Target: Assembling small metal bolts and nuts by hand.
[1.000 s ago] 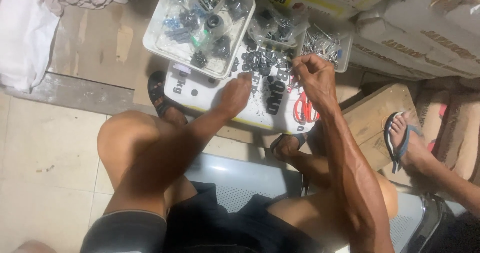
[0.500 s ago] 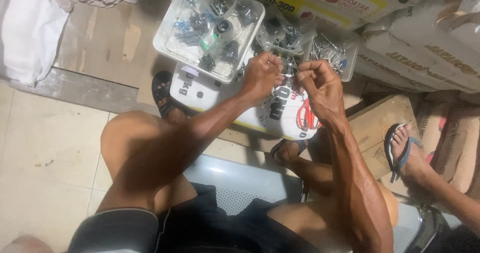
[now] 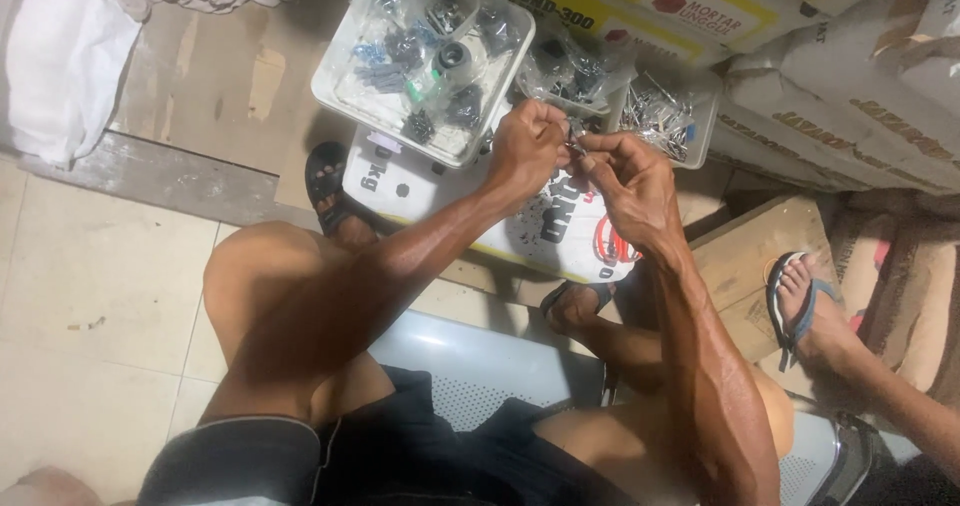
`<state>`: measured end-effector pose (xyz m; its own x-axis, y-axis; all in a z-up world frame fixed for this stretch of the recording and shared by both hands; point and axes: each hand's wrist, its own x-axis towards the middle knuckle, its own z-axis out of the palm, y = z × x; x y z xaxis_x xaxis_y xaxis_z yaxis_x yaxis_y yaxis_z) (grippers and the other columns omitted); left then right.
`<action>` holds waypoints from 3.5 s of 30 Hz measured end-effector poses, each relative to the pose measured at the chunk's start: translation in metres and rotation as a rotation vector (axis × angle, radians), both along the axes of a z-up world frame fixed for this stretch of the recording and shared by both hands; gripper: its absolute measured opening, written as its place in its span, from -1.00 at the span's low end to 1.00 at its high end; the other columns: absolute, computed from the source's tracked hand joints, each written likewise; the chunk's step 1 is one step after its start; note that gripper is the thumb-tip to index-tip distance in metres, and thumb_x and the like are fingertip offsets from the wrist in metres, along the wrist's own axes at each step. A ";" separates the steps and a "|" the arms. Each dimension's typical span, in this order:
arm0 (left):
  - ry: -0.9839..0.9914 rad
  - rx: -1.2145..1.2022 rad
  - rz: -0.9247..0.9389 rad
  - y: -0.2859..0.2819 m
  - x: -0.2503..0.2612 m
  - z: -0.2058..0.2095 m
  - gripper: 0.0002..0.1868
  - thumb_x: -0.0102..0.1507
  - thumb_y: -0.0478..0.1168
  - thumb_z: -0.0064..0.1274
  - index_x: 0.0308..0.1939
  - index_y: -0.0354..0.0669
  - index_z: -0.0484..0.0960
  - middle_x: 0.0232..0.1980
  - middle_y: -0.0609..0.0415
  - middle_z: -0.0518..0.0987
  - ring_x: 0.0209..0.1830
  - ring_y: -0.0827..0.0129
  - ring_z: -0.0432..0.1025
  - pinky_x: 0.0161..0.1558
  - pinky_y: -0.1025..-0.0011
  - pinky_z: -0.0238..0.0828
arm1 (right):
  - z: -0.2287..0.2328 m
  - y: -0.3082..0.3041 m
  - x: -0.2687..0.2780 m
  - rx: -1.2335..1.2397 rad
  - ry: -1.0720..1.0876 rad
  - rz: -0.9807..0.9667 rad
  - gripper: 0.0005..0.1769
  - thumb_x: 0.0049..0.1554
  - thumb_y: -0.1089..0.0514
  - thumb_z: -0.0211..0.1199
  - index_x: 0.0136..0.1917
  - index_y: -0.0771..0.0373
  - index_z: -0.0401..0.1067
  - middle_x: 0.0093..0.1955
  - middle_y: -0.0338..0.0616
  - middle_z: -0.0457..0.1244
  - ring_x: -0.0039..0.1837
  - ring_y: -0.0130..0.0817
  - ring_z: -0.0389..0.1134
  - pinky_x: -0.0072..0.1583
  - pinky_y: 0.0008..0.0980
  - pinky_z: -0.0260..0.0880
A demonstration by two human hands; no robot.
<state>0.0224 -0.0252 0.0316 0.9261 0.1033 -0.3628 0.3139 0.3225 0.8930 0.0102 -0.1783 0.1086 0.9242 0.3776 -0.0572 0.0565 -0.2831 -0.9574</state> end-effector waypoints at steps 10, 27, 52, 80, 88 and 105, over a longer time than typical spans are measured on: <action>-0.245 0.275 -0.127 -0.016 -0.009 -0.001 -0.87 0.36 -0.41 -0.12 -0.10 -0.32 0.56 -0.40 -0.13 0.65 -0.41 0.29 0.62 -0.44 0.43 0.65 | -0.007 -0.001 0.010 -0.060 0.030 -0.068 -0.84 0.32 0.42 0.13 0.15 0.48 0.45 -0.16 0.16 0.36 -0.13 -0.22 0.42 0.03 -0.21 0.43; 0.163 0.749 -0.653 0.000 -0.008 -0.035 -0.67 0.36 -0.14 -0.13 0.10 -0.20 0.61 -0.04 -0.23 0.67 -0.12 0.13 0.67 -0.21 0.24 0.63 | -0.158 -0.024 0.030 -0.706 -0.241 0.137 -0.74 0.17 0.21 0.31 0.02 0.42 0.36 -0.18 0.34 0.31 -0.07 0.35 0.42 -0.05 0.21 0.38; -0.190 1.217 -0.611 0.021 -0.042 -0.074 -0.71 0.36 -0.45 -0.11 0.09 -0.61 0.56 -0.10 -0.39 0.64 -0.12 -0.14 0.64 -0.14 -0.02 0.65 | -0.182 -0.040 0.034 -1.096 -0.335 0.105 -0.76 0.10 0.31 0.13 0.05 0.30 0.47 0.06 0.15 0.29 0.09 0.18 0.38 0.06 0.05 0.41; -0.018 -0.070 0.042 0.012 -0.021 0.018 -0.81 0.26 -0.41 0.01 -0.09 -0.48 0.59 -0.30 -0.24 0.63 -0.48 0.35 0.61 -0.46 0.50 0.71 | 0.001 -0.002 -0.014 0.024 0.075 -0.091 -0.69 0.19 0.46 0.24 0.23 0.51 0.46 -0.12 0.08 0.37 -0.10 -0.33 0.44 -0.07 -0.41 0.54; -0.041 -0.045 0.024 0.008 -0.020 0.010 -0.83 0.26 -0.41 0.04 -0.10 -0.46 0.61 -0.30 -0.24 0.65 -0.47 0.34 0.62 -0.46 0.49 0.72 | 0.005 0.001 -0.013 0.017 0.082 -0.080 -0.73 0.22 0.45 0.23 0.20 0.53 0.48 -0.15 0.12 0.37 -0.12 -0.31 0.44 -0.07 -0.38 0.55; -0.367 0.278 -0.151 -0.005 -0.017 -0.021 -0.87 0.30 -0.52 -0.03 -0.16 -0.38 0.62 -0.35 -0.17 0.64 -0.46 0.43 0.56 -0.47 0.53 0.56 | -0.007 -0.001 0.010 -0.116 0.085 -0.044 -0.63 0.24 0.44 0.23 0.31 0.50 0.33 -0.10 0.15 0.33 -0.07 -0.19 0.43 0.00 -0.25 0.53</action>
<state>0.0054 -0.0305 0.0110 0.9999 0.0048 0.0128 -0.0130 0.0311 0.9994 0.0197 -0.1794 0.1015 0.9298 0.3227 -0.1772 -0.0387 -0.3929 -0.9187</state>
